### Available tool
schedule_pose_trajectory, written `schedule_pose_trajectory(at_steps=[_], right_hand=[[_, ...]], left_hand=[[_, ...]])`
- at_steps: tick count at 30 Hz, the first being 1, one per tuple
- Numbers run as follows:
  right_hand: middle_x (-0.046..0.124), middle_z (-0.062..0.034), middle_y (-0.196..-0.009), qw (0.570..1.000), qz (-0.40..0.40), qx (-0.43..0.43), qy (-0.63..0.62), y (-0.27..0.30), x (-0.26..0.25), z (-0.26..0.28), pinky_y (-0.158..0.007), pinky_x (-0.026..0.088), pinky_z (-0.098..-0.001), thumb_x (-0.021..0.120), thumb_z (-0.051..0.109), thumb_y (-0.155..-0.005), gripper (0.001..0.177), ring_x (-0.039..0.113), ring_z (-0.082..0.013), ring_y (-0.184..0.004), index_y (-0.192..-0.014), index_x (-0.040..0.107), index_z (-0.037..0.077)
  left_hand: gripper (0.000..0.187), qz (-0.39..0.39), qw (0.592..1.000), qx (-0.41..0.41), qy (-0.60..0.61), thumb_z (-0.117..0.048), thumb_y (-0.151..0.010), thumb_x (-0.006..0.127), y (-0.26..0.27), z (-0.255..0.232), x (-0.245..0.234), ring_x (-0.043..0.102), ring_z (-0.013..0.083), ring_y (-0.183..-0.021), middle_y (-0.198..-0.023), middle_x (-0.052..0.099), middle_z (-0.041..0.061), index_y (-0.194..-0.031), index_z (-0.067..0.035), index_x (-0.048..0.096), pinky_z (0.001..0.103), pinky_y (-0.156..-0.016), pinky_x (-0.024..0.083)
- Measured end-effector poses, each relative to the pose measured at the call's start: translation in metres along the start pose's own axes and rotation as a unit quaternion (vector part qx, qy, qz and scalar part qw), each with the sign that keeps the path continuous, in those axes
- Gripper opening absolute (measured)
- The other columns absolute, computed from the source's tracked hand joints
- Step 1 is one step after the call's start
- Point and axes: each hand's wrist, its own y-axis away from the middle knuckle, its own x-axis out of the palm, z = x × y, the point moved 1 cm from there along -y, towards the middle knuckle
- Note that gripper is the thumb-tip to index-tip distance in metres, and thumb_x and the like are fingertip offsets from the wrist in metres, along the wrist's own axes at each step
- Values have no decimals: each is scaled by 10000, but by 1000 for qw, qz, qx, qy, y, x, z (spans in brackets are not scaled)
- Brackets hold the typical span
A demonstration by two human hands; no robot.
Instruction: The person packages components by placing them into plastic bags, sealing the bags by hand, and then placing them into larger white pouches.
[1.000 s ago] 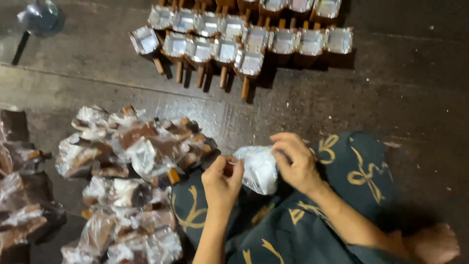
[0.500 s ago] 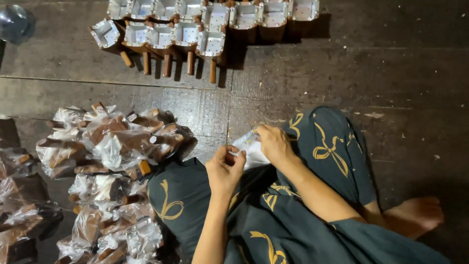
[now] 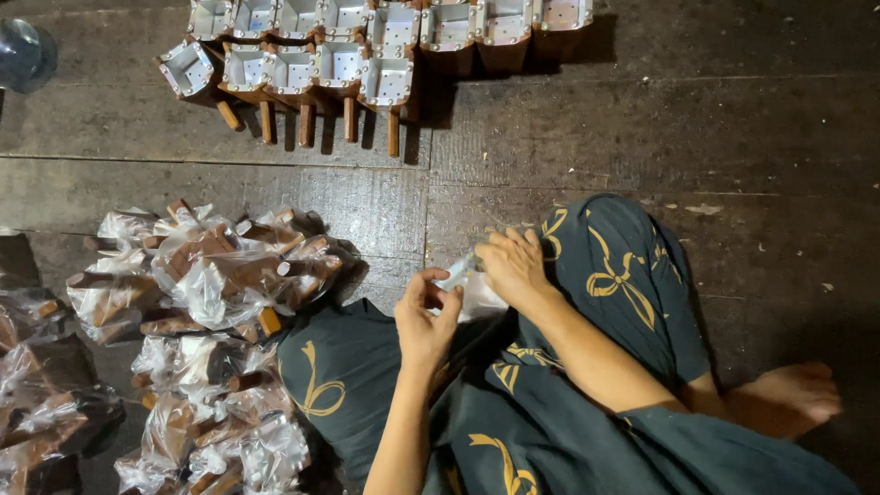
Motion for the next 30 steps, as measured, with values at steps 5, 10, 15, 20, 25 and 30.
schedule_pose_trajectory(at_steps=[5,10,15,20,25,30], right_hand=[[579,5,-875,989,-79,-70,-108,-3,-12,-5,-773,434,-377,591,340,-964,166,609,-254,-879,-862,632,216],[642,-27,-911,991,-40,-45,-121,3,-47,9,-773,491,-393,670,339,-901,208,667,-293,-873,-1071,729,234],[570,-1,-872,994,-58,-73,-60,-2,-6,5,-782,403,-413,779,358,-768,195,581,-259,-884,-907,734,227],[593,-30,-1079,976,-110,-159,-101,4,-76,26,-909,405,-426,748,311,-830,145,545,-297,-1082,-778,726,177],[583,-3,-1053,960,-160,-211,-93,11,-103,40,-943,406,-420,688,248,-895,90,575,-258,-1069,-816,696,205],[580,28,-858,966,-173,-156,-107,2,-89,2,-870,455,-385,578,208,-985,111,638,-220,-881,-876,597,201]], left_hand=[[282,-27,998,-35,-39,-122,-802,770,-5,13,-16,660,228,-593,-647,667,113,-1074,-129,696,348,-602,561],[287,-25,999,-29,-4,-99,-816,765,-2,17,-8,663,209,-607,-652,648,89,-1089,-113,679,347,-618,567],[291,-13,999,-32,38,-102,-801,784,3,16,-2,655,179,-595,-640,648,66,-1075,-122,686,324,-617,561],[481,-42,995,81,-37,-143,-716,845,-2,5,-13,696,308,-854,-876,698,156,-1162,-87,675,399,-797,562],[766,81,970,202,-108,-137,-722,839,-14,-16,-6,526,350,-1296,-1230,681,111,-1421,-98,528,608,-1160,251],[775,137,962,161,-171,-108,-788,792,-26,21,21,601,290,-1183,-1003,746,16,-1488,-143,461,684,-1153,187]])
